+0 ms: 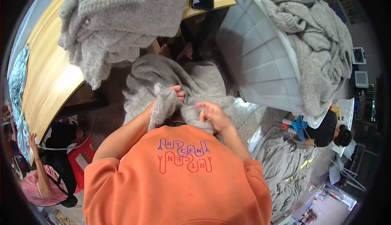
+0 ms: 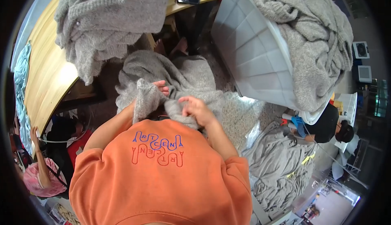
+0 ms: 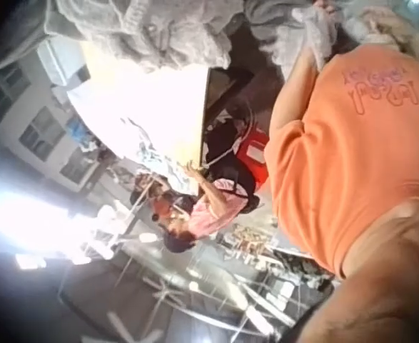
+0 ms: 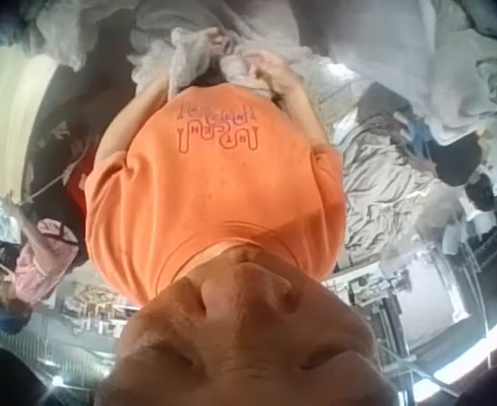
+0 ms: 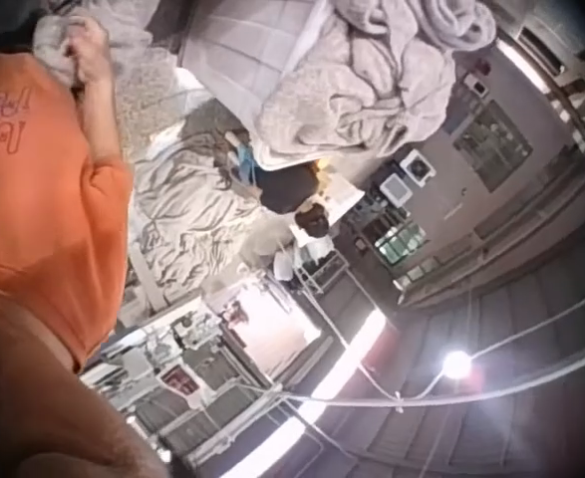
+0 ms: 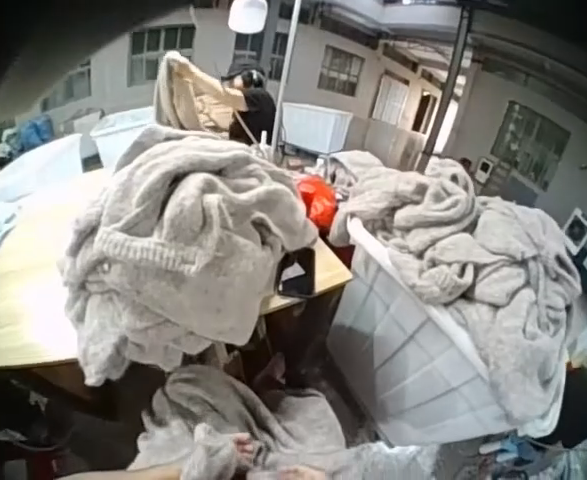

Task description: Inspect and fold grey fuzzy garments from a laundry bin onto a work table.

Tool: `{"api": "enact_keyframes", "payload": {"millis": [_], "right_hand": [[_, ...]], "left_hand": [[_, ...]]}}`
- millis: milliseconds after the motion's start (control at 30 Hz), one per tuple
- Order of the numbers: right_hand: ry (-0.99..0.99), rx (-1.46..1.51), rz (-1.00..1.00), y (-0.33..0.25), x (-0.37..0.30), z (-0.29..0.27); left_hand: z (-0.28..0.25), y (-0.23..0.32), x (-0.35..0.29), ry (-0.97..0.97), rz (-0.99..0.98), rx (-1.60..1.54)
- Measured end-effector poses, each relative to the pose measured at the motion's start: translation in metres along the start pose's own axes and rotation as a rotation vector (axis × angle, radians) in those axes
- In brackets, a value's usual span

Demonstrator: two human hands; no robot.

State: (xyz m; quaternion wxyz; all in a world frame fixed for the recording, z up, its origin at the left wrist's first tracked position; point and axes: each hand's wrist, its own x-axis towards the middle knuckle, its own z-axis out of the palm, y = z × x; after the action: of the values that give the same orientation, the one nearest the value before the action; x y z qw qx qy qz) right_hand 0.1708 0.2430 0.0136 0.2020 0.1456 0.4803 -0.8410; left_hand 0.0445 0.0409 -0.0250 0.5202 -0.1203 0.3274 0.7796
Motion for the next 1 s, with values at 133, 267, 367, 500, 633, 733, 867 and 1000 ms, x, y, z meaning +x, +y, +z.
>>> {"api": "enact_keyframes", "payload": {"millis": [133,267,367,500,633,733,867,1000], "right_hand": [[0.051,-0.344,0.109,0.0,0.023,0.017],[-0.055,-0.696,-0.457,0.003,0.042,0.018],[-0.061,-0.775,-0.262,-0.009,0.033,0.024],[0.083,-0.801,-0.017,-0.041,0.009,0.035],[0.046,-0.693,-0.258,-0.054,-0.002,0.04],[-0.062,-0.642,-0.312,-0.048,-0.003,0.045],[0.0,-0.873,-0.33,-0.045,0.001,0.048],[0.112,-0.711,-0.331,-0.039,0.003,0.043]], "left_hand": [[0.002,0.003,0.01,0.01,0.022,-0.049],[0.031,0.02,-0.009,-0.056,0.328,0.732],[0.057,0.029,-0.032,0.194,0.568,1.513],[0.051,0.019,-0.04,-0.072,-0.003,0.636],[0.081,0.04,-0.049,-0.211,0.151,1.46],[0.093,0.032,-0.045,-0.241,0.215,1.872],[0.073,0.027,-0.037,-0.1,0.421,1.696],[0.071,0.036,-0.041,-0.157,0.149,1.608]]}}
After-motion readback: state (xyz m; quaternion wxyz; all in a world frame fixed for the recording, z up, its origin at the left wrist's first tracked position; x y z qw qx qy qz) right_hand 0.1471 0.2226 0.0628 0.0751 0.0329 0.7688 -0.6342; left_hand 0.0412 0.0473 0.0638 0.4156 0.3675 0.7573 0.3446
